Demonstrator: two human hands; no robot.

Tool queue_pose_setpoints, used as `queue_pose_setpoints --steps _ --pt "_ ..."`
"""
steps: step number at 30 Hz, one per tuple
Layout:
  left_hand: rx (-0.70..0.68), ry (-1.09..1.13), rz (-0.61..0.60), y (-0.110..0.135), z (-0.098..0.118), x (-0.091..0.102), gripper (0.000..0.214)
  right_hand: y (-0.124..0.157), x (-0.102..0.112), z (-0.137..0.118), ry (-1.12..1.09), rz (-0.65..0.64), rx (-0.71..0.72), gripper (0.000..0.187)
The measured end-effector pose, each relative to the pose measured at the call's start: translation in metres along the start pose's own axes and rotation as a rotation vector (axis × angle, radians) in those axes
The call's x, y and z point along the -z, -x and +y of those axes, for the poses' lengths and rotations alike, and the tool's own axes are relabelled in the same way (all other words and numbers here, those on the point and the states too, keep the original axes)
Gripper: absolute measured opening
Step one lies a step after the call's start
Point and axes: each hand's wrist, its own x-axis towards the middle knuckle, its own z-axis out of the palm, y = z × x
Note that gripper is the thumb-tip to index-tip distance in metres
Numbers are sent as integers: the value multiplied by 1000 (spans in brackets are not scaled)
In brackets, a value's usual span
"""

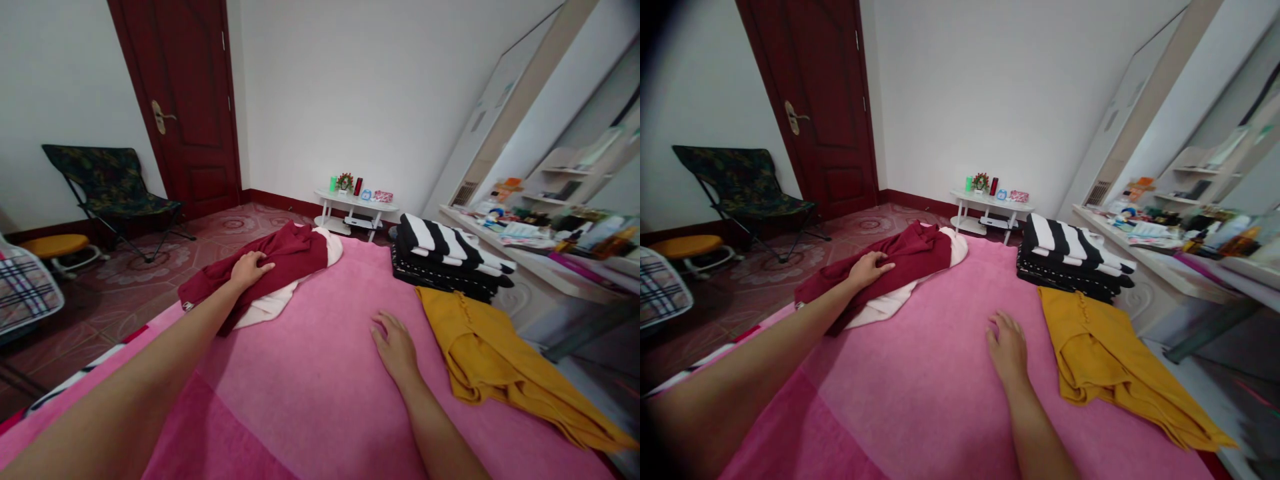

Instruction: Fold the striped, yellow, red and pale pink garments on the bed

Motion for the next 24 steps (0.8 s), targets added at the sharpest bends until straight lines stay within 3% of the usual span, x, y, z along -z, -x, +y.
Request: queue_pose_setpoints --steps 3,8,11,13,15,18,19,21,24 --pt "-17 26 51 6 -4 -5 26 0 1 -2 9 1 -6 32" --pt "-64 2 97 17 7 3 14 0 4 -5 -3 11 -10 30" --pt "-51 -17 117 10 19 12 11 1 7 -8 -12 19 -17 30" --pt "-9 23 158 -3 42 29 9 1 7 -9 -34 26 -28 30" --pt "12 153 258 -17 82 55 8 1 7 -9 -88 37 -41 29" --pt "-239 433 378 -16 162 103 12 -1 5 -6 -292 79 -101 26" --pt "-363 531 352 -6 188 117 11 -2 5 -4 -410 108 -144 28" --pt "-593 711 154 26 232 135 11 -2 7 0 -702 209 -269 37" --pt "-828 898 -396 85 265 131 10 -1 15 9 -1124 376 -465 52"
